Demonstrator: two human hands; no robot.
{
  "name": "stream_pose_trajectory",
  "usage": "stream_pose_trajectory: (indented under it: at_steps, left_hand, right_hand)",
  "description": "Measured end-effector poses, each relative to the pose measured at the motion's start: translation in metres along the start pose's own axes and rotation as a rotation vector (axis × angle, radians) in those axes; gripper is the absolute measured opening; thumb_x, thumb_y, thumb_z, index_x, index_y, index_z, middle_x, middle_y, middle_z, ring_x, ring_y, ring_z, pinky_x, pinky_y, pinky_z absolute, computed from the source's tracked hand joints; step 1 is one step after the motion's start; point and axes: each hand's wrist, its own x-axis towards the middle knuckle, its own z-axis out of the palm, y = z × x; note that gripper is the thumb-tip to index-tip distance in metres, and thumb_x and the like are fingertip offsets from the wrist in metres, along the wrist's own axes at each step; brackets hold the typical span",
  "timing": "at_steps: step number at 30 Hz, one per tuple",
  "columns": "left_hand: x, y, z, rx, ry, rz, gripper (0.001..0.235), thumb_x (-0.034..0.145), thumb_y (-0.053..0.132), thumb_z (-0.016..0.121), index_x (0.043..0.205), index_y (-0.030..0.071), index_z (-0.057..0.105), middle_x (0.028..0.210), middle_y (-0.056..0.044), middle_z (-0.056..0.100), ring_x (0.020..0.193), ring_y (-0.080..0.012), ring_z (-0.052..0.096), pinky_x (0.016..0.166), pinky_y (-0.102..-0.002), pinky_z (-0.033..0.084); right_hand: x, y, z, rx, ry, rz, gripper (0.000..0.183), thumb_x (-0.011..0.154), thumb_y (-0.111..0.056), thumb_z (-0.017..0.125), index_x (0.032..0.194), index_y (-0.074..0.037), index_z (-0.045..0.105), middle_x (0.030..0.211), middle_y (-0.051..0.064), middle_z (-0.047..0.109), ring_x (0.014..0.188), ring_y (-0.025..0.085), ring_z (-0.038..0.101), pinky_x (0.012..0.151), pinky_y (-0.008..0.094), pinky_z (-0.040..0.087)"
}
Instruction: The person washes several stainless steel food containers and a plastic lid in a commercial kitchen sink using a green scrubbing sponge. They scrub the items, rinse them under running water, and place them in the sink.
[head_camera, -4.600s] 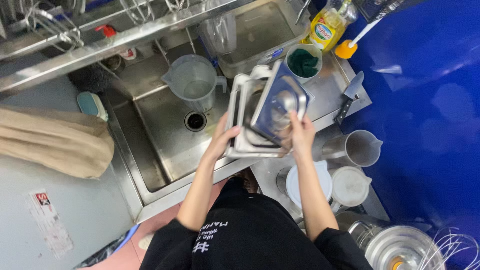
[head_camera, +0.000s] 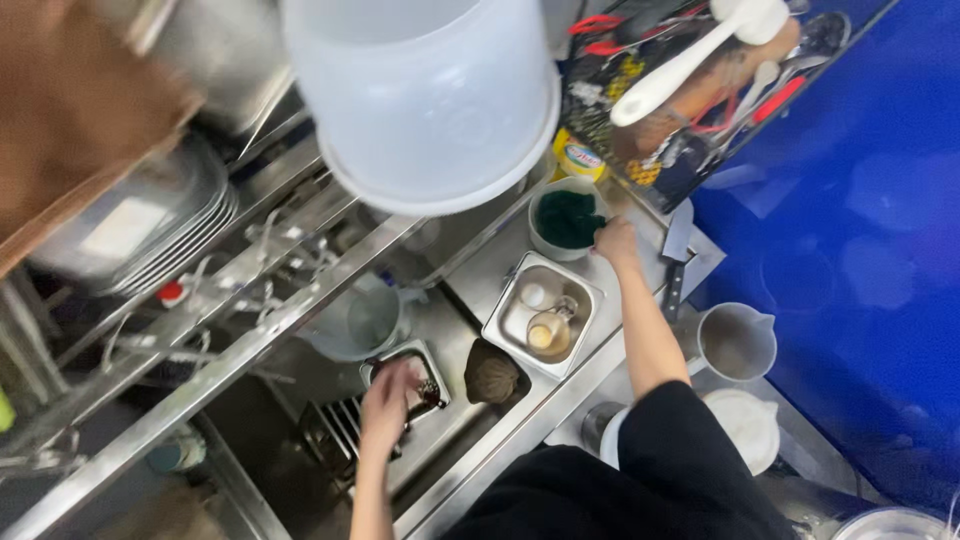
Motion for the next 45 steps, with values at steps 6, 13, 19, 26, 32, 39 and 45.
stream_pose_trajectory:
  at_steps: [6,13,19,26,32,39,45]
  left_hand:
    - [0.111,0.162,0.172,-0.412,-0.418,-0.132,0.081,0.086,0.048,0.069,0.151,0.018,0.032,0.137,-0.009,0.061,0.121,-0.0228,0.061,0.093,-0.04,0.055]
    - [0.157,0.234,0.251,-0.783,-0.396,-0.221,0.077,0.085,0.039,0.07,0.151,0.01,0.043,0.146,-0.019,0.053,0.126,-0.0345,0.059,0.089,-0.049,0.057]
    - [0.214,0.208,0.282,-0.637,-0.302,-0.098,0.072,0.086,0.039,0.063,0.15,0.009,0.046,0.14,-0.013,0.057,0.127,-0.029,0.057,0.096,-0.046,0.049]
    - [0.274,0.18,0.325,-0.458,-0.126,0.086,0.061,0.096,0.045,0.055,0.143,0.007,0.057,0.142,-0.007,0.059,0.131,-0.0241,0.054,0.108,-0.038,0.041]
    - [0.283,0.17,0.332,-0.535,-0.203,0.186,0.062,0.101,0.045,0.055,0.144,0.001,0.056,0.146,-0.012,0.059,0.135,-0.0262,0.053,0.114,-0.038,0.037]
    - [0.298,0.159,0.329,-0.514,-0.154,0.147,0.064,0.097,0.041,0.06,0.149,0.004,0.049,0.151,-0.011,0.052,0.139,-0.029,0.047,0.116,-0.039,0.034]
    - [0.291,0.175,0.315,-0.219,0.028,0.235,0.063,0.096,0.041,0.065,0.144,0.002,0.055,0.149,-0.017,0.055,0.138,-0.0355,0.05,0.116,-0.042,0.036]
  right_hand:
    - [-0.058,0.032,-0.1,0.759,-0.036,0.23,0.028,0.09,-0.017,0.063,0.111,-0.001,0.07,0.096,0.03,0.08,0.088,0.035,0.079,0.088,0.043,0.06]
    - [-0.032,0.076,-0.156,0.677,0.455,-0.293,0.038,0.087,-0.017,0.071,0.119,0.004,0.067,0.123,0.024,0.067,0.123,0.037,0.058,0.107,0.045,0.044]
    - [0.122,0.094,-0.153,0.726,0.653,-0.116,0.041,0.09,-0.022,0.069,0.121,0.004,0.066,0.124,0.025,0.067,0.123,0.037,0.058,0.106,0.046,0.044]
    - [0.155,0.096,-0.102,0.537,0.523,0.032,0.044,0.093,-0.027,0.067,0.124,0.004,0.065,0.125,0.025,0.066,0.123,0.037,0.058,0.106,0.046,0.044]
    - [0.134,0.107,-0.084,0.488,0.528,0.099,0.047,0.096,-0.031,0.065,0.126,0.005,0.064,0.127,0.025,0.065,0.123,0.037,0.058,0.105,0.046,0.044]
    - [0.141,0.118,-0.09,0.428,0.499,0.157,0.051,0.099,-0.036,0.062,0.129,0.005,0.062,0.128,0.025,0.064,0.123,0.036,0.058,0.104,0.046,0.043]
    - [0.132,0.117,-0.098,0.381,0.457,0.169,0.055,0.102,-0.041,0.061,0.131,0.005,0.061,0.129,0.025,0.064,0.123,0.036,0.058,0.104,0.046,0.043]
